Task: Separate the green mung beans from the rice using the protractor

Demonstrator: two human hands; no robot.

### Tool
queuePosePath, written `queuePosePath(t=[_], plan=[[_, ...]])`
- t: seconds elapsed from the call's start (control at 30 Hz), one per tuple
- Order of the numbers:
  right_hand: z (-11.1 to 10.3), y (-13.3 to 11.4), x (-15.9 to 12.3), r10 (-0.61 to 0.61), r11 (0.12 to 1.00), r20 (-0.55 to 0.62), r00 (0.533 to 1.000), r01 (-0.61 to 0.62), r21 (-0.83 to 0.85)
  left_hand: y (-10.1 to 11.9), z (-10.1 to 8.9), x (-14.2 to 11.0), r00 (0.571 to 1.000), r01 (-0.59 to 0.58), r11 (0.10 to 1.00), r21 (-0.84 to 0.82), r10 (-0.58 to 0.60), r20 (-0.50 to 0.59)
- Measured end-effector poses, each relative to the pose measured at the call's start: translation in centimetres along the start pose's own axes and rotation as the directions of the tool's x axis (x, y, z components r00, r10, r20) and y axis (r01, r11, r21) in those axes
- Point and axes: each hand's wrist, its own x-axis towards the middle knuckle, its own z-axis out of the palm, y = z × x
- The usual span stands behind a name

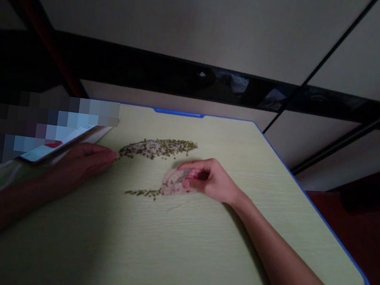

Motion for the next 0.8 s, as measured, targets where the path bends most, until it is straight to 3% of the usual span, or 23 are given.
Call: queuePosePath(t=[0.1,0.37,0.63,0.8], plan=[[-0.16,-0.04,-0.01,-0.013,1.000,-0.017,1.000,0.013,-0.019,-0.16,-0.11,0.05,0.999,0.024,0.998,-0.053,-0.022,0.046],[-0.15,-0.03,0.20,0.011,0.999,-0.105,0.994,-0.015,-0.039,-0.10,-0.24,0.02,0.999,0.026,0.998,-0.050,-0.024,0.036],[-0.06,-0.06,0.14,0.004,1.000,-0.020,1.000,-0.004,0.008,0.05,-0.15,-0.01,0.999,0.038,0.998,-0.051,-0.036,0.040],[0.13,-0.14,0.10,0.010,1.000,-0.084,0.996,-0.011,-0.019,0.29,-0.05,-0.16,0.999,0.039,0.999,-0.033,-0.037,0.037]])
